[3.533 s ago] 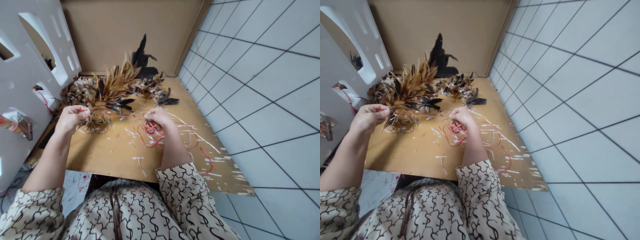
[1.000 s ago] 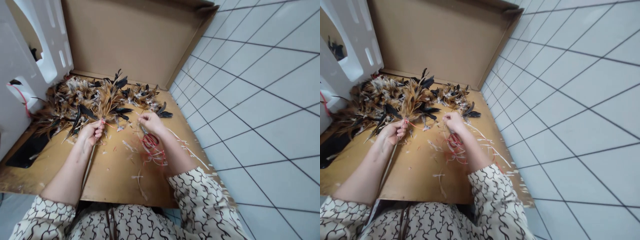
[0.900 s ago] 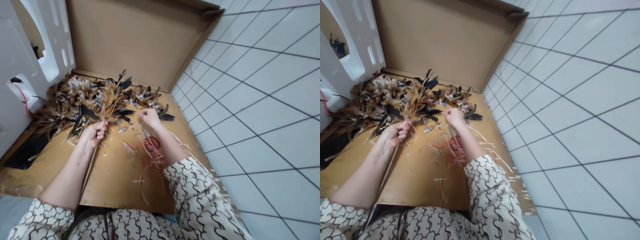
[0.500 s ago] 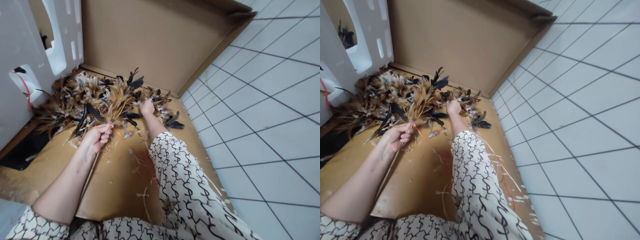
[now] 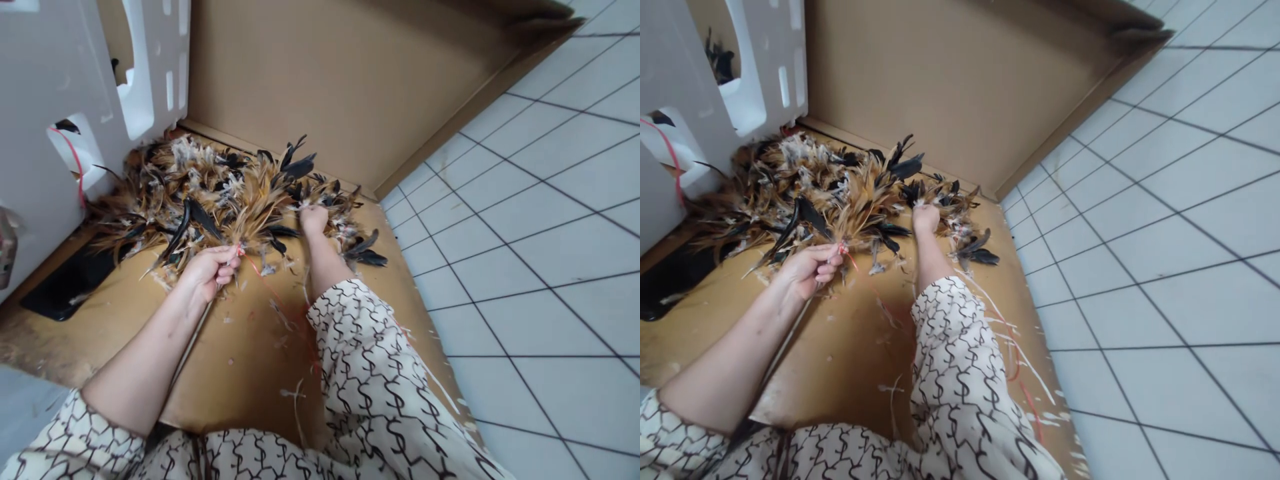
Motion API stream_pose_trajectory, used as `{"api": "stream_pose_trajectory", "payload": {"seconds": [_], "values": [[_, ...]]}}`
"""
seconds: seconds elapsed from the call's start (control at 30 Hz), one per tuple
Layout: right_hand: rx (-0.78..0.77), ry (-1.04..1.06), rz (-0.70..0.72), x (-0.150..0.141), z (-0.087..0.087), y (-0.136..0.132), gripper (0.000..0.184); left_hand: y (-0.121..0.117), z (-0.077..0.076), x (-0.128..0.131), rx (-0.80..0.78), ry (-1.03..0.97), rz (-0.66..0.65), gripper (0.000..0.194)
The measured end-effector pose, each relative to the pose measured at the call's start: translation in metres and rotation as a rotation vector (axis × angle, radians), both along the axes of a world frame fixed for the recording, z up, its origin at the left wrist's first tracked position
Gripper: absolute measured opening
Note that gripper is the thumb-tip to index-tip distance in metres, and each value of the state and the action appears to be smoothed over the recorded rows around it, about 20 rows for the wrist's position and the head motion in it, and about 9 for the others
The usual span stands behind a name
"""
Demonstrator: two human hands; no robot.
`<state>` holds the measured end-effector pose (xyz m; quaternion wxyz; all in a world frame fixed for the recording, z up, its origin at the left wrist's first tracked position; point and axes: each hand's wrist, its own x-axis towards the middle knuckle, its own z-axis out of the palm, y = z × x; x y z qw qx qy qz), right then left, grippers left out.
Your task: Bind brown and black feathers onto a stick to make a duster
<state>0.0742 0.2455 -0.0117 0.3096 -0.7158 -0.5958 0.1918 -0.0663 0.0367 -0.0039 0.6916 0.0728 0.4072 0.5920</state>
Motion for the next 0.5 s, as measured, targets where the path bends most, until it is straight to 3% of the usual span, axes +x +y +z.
{"api": "stream_pose_trajectory", "payload": {"seconds": [0.13, 0.2, 0.3, 0.4, 0.5], "values": [[0.107, 0.390, 0.050, 0.016, 0.024, -0.023, 0.016, -0.002, 0.002, -0.001, 0.009, 0.043, 0.021, 0.016], [0.126, 0.577, 0.115, 0.024, 0.040, -0.053, 0.012, -0.003, 0.003, -0.001, 0.021, 0.068, 0.037, 0.017], [0.089, 0.897, 0.364, 0.027, 0.060, -0.117, 0.011, -0.006, 0.005, -0.001, 0.053, 0.113, 0.051, 0.017], [-0.053, 0.939, 0.551, 0.015, 0.061, -0.178, 0.015, -0.009, 0.006, 0.003, 0.077, 0.160, 0.060, 0.017], [-0.142, 0.870, 0.645, -0.004, 0.043, -0.209, 0.018, -0.011, 0.007, 0.008, 0.096, 0.219, 0.079, 0.016]]}}
